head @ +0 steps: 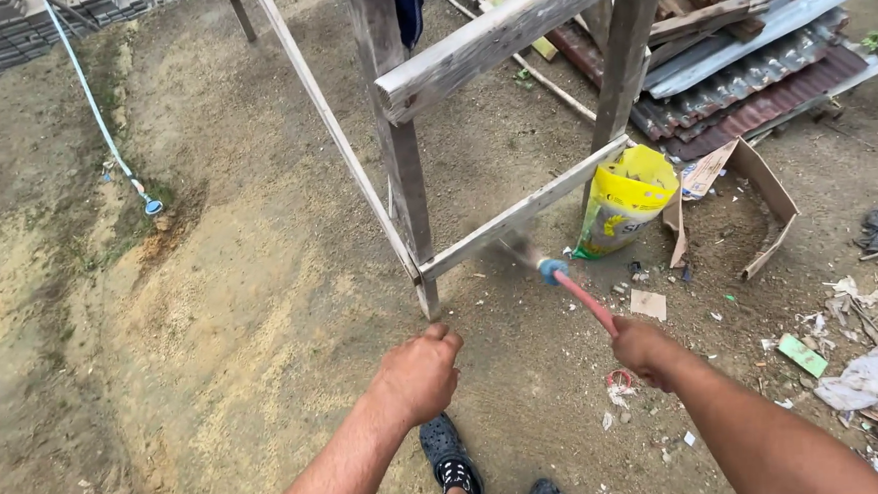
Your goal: The recorder sweeps dirt and trash into a pile in an outdoor area using a broom.
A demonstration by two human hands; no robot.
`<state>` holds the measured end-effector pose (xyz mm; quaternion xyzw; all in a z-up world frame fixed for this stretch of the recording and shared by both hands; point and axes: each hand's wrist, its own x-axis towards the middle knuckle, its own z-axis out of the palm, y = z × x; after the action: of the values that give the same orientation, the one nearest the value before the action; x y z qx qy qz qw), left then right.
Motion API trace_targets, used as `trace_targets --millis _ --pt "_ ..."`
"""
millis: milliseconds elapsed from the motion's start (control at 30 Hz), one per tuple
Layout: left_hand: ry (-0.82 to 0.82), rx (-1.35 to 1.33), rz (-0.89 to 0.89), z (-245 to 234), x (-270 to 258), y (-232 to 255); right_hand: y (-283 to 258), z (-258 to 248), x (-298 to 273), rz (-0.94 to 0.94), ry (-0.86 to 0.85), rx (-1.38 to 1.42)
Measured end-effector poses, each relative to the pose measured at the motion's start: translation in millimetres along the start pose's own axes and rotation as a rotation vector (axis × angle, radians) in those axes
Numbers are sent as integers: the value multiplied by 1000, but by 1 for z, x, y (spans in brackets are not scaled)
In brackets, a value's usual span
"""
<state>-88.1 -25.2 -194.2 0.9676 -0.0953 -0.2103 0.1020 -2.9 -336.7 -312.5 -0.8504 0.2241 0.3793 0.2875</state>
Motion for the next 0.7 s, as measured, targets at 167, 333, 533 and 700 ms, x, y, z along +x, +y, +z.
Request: trace_targets --millis 167,333,533,700 --pt "12 79 40 1 14 -9 7 -24 35 -131 90 -861" --pt "49 58 94 -38 19 7 -36 -109 -72 -204 114 -1082" --pt "130 35 110 -61 29 3 -32 -163 -102 -57 99 -1168" --pt "98 62 76 -62 37 -6 -26 -131 -42 -85 124 -803"
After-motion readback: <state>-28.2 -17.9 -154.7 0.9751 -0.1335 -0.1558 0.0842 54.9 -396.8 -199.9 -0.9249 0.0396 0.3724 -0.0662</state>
